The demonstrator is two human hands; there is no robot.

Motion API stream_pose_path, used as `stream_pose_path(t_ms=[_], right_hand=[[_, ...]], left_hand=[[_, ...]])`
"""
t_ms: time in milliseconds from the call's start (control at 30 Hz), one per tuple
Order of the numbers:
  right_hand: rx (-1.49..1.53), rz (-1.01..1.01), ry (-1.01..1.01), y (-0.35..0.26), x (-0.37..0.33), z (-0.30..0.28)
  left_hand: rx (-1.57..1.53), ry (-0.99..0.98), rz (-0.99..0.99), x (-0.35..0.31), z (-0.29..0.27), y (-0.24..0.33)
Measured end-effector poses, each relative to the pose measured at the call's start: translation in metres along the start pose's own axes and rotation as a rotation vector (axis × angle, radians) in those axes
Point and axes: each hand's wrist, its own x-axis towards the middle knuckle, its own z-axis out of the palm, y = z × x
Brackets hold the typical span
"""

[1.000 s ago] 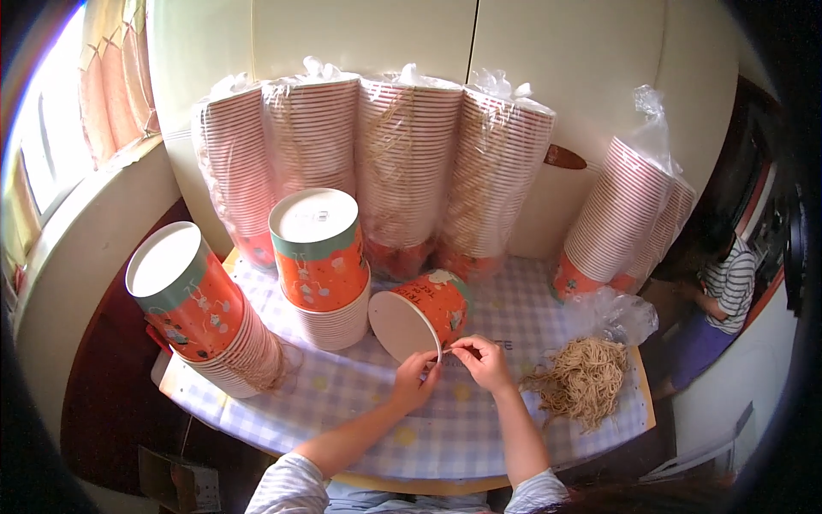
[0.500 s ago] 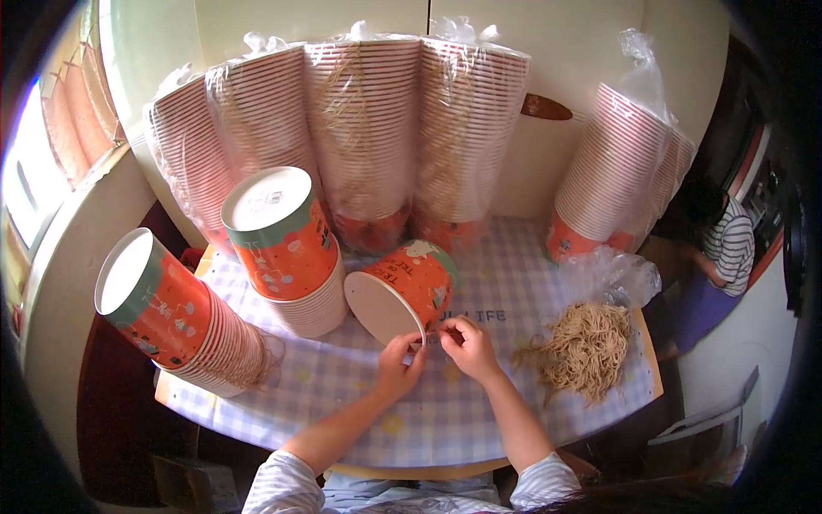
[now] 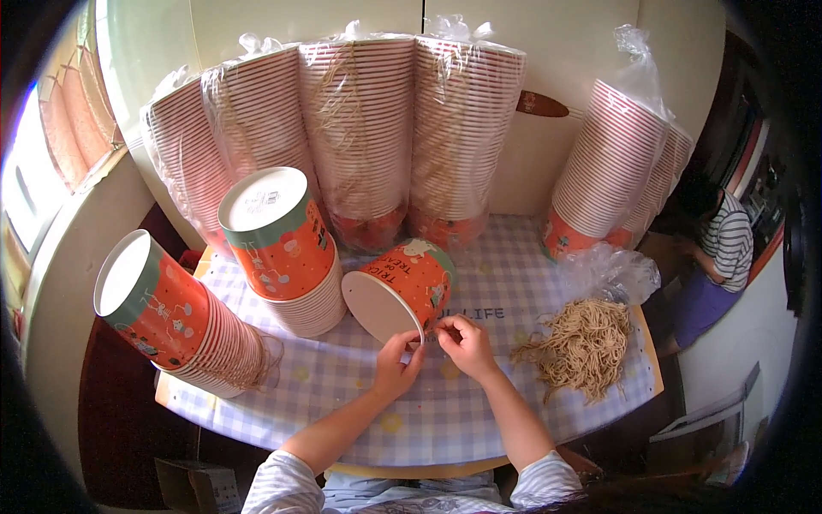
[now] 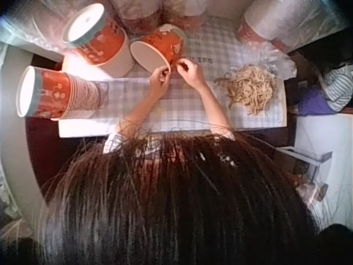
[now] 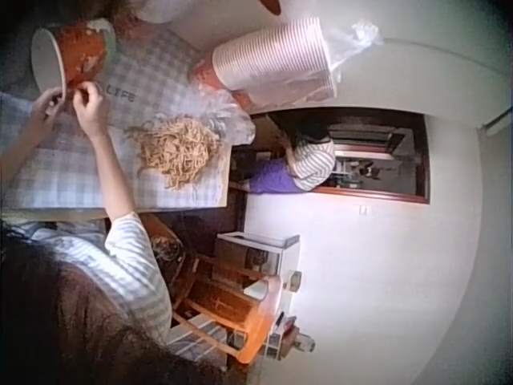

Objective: Attaching string handles to stacked paper food buckets.

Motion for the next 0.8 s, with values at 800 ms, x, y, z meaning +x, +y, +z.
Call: stream_pose_path(t_ms=[800], right_hand=[[-0.108, -0.031, -0.037, -0.0034, -0.0004, -0.0008]], left_hand=[[-0.087, -0.025, -0.036, 0.0033, 0.0013, 0.0066]])
